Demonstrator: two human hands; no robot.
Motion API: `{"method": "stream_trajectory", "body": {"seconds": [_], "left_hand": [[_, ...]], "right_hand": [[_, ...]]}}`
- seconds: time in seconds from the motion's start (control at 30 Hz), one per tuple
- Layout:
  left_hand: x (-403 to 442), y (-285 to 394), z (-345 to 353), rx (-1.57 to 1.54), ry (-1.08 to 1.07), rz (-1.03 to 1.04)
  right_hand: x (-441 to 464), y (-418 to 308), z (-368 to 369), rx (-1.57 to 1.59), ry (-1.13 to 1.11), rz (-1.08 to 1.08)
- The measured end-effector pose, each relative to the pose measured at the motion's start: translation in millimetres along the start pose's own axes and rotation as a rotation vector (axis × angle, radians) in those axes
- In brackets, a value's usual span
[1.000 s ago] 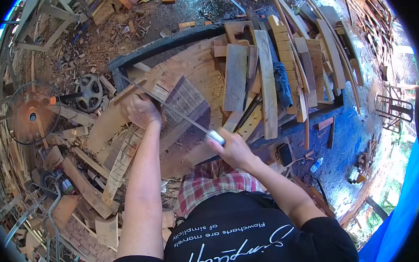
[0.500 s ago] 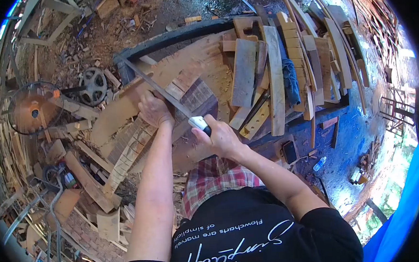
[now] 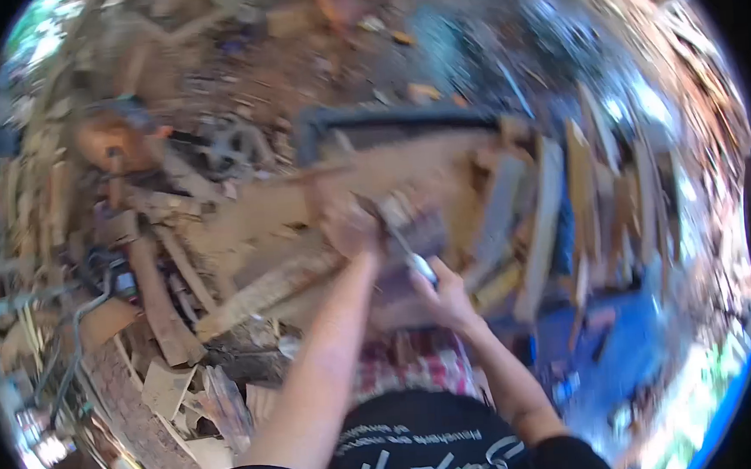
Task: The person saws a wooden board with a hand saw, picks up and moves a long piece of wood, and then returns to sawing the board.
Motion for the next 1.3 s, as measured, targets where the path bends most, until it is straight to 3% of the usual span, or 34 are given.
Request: {"method": "stream_trajectory", "body": {"seconds": [0.03, 0.07, 0.1, 0.13, 0.17, 0.2, 0.33, 0.43, 0.5, 0.6, 0.67, 0.83, 0.93, 0.97, 1.07, 1.2, 1.3], "left_hand": [[-4, -2, 4, -0.025, 0.137, 0.008], [-5, 3, -13, 0.001, 0.017, -0.035], [-2, 9, -27, -0.133, 0.195, -0.007], [-2, 6, -22, -0.157, 0.054, -0.054], [-1, 6, -25, -0.172, 0.051, -0.072], [0, 8, -30, -0.192, 0.043, -0.083], [0, 8, -34, -0.195, 0.049, -0.092], [1, 9, -28, -0.198, 0.052, -0.062], [0, 8, -23, -0.174, 0.005, -0.074], [0, 8, -23, -0.191, 0.077, -0.078], [2, 7, -21, -0.189, 0.022, -0.071], [-1, 8, -24, -0.186, 0.121, -0.052], [0, 9, -29, -0.198, 0.089, -0.060], [0, 9, -24, -0.215, 0.078, -0.074], [1, 7, -17, -0.201, 0.097, -0.057], [1, 9, -25, -0.194, 0.048, -0.080], [-1, 9, -27, -0.178, 0.101, -0.062]], "right_hand": [[5, 12, 5, 0.088, -0.005, -0.009], [9, 0, 3, 0.189, -0.059, 0.081], [12, 3, 9, 0.159, 0.015, -0.020], [6, 11, 11, 0.060, 0.030, -0.004], [-3, 1, 8, -0.029, 0.033, -0.067], [-19, -3, 8, -0.142, 0.154, -0.281], [-92, 26, -8, -0.086, 0.160, -0.163], [-63, 48, -2, 0.001, 0.055, -0.009], [-8, 20, 15, -0.085, 0.114, -0.083], [4, 9, 15, -0.102, 0.162, -0.092], [-26, 10, 6, -0.115, 0.168, -0.091], [-104, 43, -13, -0.060, 0.147, -0.115], [-35, 45, 9, 0.009, 0.111, -0.084], [-14, -3, 8, 0.002, 0.162, -0.160], [-8, 24, 10, -0.066, 0.117, -0.066], [-86, 36, -20, -0.068, 0.085, -0.088], [-103, 53, -28, 0.136, 0.021, 0.036]]}}
Point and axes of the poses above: each hand's wrist, its own x-axis towards the middle knuckle, its own z-axis out of the palm, y = z × x, the point moved 2 cm from there along x, towards the middle knuckle, and after that the axes turned 11 degrees about -z, right-handed, at the moved point
